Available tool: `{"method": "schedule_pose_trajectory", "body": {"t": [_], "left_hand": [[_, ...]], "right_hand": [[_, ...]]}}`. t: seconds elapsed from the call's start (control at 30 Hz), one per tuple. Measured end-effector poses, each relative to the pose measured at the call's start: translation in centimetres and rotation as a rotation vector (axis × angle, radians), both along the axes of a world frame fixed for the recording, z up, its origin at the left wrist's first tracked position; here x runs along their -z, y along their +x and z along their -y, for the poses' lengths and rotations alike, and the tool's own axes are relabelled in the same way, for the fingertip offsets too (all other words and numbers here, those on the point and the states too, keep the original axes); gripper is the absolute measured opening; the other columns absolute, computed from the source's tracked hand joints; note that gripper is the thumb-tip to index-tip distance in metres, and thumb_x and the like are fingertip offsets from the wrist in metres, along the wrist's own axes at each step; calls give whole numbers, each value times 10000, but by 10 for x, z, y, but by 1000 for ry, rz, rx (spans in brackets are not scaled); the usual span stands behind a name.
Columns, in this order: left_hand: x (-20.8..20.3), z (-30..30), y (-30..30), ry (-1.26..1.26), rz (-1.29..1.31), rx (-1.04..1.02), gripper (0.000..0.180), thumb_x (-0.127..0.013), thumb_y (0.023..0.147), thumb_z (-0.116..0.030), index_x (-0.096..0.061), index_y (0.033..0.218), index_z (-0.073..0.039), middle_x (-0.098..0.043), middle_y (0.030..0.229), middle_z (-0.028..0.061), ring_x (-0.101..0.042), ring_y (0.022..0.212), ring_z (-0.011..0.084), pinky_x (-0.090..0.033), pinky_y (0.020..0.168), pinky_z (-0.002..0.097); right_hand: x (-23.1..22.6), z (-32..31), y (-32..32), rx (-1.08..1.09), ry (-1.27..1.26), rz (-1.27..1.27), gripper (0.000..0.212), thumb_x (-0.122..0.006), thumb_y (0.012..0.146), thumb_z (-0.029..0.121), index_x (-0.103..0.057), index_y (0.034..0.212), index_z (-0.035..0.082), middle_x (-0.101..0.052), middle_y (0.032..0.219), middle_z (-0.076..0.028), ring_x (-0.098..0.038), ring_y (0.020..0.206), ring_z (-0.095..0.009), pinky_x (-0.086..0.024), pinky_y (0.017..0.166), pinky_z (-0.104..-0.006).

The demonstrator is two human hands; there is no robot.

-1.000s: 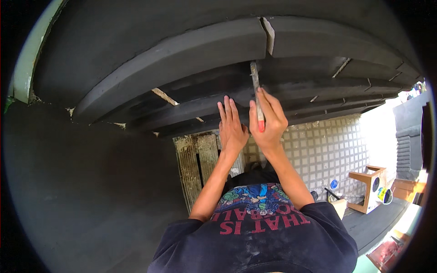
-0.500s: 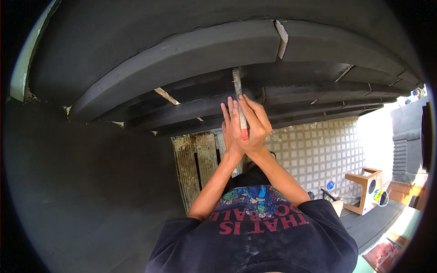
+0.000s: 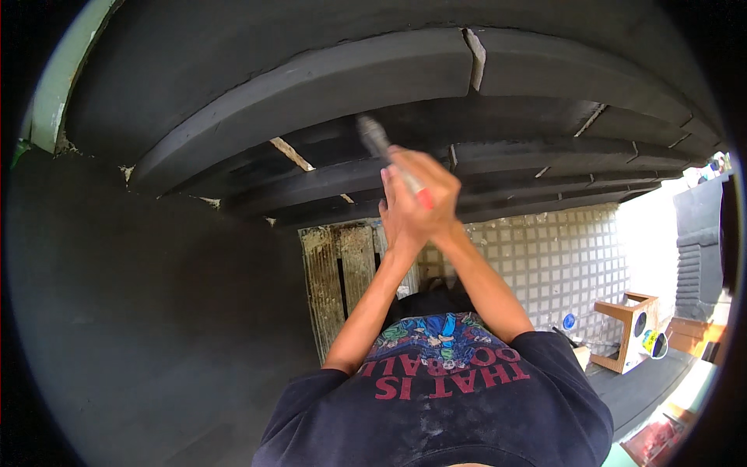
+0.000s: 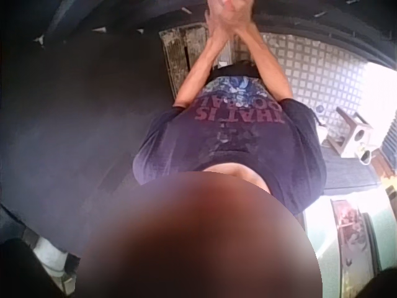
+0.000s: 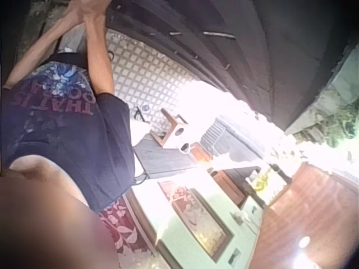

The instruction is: Apply black paint to the slats of a fence using a brush.

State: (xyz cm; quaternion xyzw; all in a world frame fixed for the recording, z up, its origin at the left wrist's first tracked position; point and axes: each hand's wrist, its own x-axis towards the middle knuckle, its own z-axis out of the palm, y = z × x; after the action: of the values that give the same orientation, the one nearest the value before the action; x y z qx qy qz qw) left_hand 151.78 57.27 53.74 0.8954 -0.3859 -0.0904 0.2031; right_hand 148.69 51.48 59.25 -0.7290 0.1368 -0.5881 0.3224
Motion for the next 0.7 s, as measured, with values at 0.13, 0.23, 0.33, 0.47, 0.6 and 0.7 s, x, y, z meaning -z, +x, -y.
{"method": "schedule_pose_trajectory", "body": {"t": [0.13, 0.23, 0.33, 0.47, 0.6, 0.7], "left_hand": [[19, -11, 13, -112, 166, 208, 985, -727, 793, -86, -205, 1621, 27, -153, 1721, 187, -137, 1590, 426, -446, 1057, 659], [17, -12, 14, -140, 120, 202, 977, -707, 779, -34, -213, 1621, 24, -153, 1723, 173, -142, 1589, 423, -445, 1058, 662], [17, -12, 15, -141, 132, 219, 976, -706, 776, -23, -219, 1620, 22, -151, 1727, 151, -144, 1587, 423, -449, 1054, 658], [17, -12, 15, -150, 123, 221, 985, -713, 773, -24, -217, 1623, 16, -152, 1726, 154, -145, 1587, 424, -451, 1051, 656], [21, -13, 18, -161, 155, 227, 993, -717, 772, -21, -207, 1623, 28, -145, 1726, 168, -143, 1586, 428, -457, 1056, 632], [26, -14, 20, -178, 160, 231, 995, -719, 769, -17, -207, 1620, 38, -146, 1724, 180, -141, 1586, 433, -464, 1057, 616]], "right_hand": [[10, 36, -29, 128, -106, 8, 222, -770, 818, 1, -751, 1031, -58, -769, 1017, -202, -769, 855, -309, -614, 761, -343], [9, 46, -44, 150, -168, -34, 219, -775, 808, -11, -748, 1019, -66, -774, 1005, -201, -777, 852, -297, -615, 742, -334], [6, 55, -59, 192, -149, -41, 198, -769, 821, -24, -750, 1015, -60, -775, 1005, -203, -779, 866, -293, -614, 760, -340], [0, 60, -87, 309, -90, -79, 191, -769, 832, -29, -749, 1019, -60, -775, 1017, -208, -776, 895, -305, -605, 806, -345], [-10, 53, -107, 521, -41, -87, 189, -745, 855, -31, -749, 1041, -68, -774, 1007, -194, -760, 889, -305, -591, 824, -364], [-9, 35, -104, 654, -41, -89, 186, -714, 892, -19, -745, 1068, -70, -763, 1024, -196, -738, 889, -306, -579, 814, -380]]}}
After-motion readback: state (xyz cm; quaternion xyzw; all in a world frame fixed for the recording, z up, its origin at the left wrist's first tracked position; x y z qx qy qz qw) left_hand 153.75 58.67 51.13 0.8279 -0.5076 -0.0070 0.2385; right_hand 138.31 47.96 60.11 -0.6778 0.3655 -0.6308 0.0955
